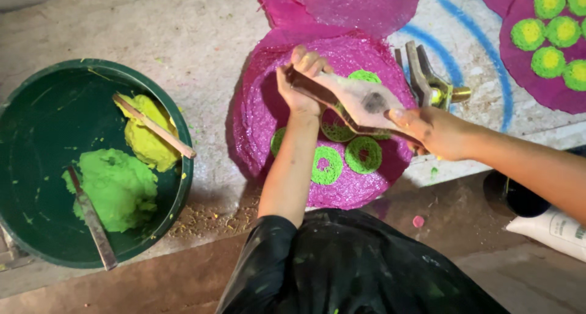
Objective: The person prepares colored dough by hand, scraping green and yellow paste from a bowl using wooden spatulas and placing it onto pink circular mats to create ring-shaped food items.
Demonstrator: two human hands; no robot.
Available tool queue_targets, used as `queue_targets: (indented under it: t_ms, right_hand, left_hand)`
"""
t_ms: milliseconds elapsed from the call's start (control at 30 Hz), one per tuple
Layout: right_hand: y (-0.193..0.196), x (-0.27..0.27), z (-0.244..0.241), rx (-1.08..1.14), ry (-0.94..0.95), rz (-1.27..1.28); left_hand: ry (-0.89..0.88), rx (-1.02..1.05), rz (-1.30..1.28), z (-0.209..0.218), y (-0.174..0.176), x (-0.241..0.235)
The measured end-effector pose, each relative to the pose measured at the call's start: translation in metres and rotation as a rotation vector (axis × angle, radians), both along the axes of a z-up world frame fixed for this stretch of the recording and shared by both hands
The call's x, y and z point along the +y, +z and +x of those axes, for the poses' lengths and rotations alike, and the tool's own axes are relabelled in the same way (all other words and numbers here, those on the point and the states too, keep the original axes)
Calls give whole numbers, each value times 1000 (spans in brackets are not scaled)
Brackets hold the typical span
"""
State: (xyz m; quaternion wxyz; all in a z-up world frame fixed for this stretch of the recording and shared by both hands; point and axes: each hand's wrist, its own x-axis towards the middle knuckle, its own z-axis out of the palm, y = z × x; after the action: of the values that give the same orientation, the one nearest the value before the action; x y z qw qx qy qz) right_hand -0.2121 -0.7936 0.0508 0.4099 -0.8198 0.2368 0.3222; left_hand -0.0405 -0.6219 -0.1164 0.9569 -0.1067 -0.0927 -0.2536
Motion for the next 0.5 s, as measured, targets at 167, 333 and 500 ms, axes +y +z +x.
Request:
queue_targets:
  t_ms: [167,333,500]
  right_hand:
    - [-5,8,3,-131,63,-147]
    - [-17,22,9,-197,134,-147]
    - [-26,36,7,-204,73,21]
  left_hand:
    - [-8,-66,37,21,13,-6]
    - [-13,-158,109,39,25,15]
    - [-6,-110,155,38,19,34]
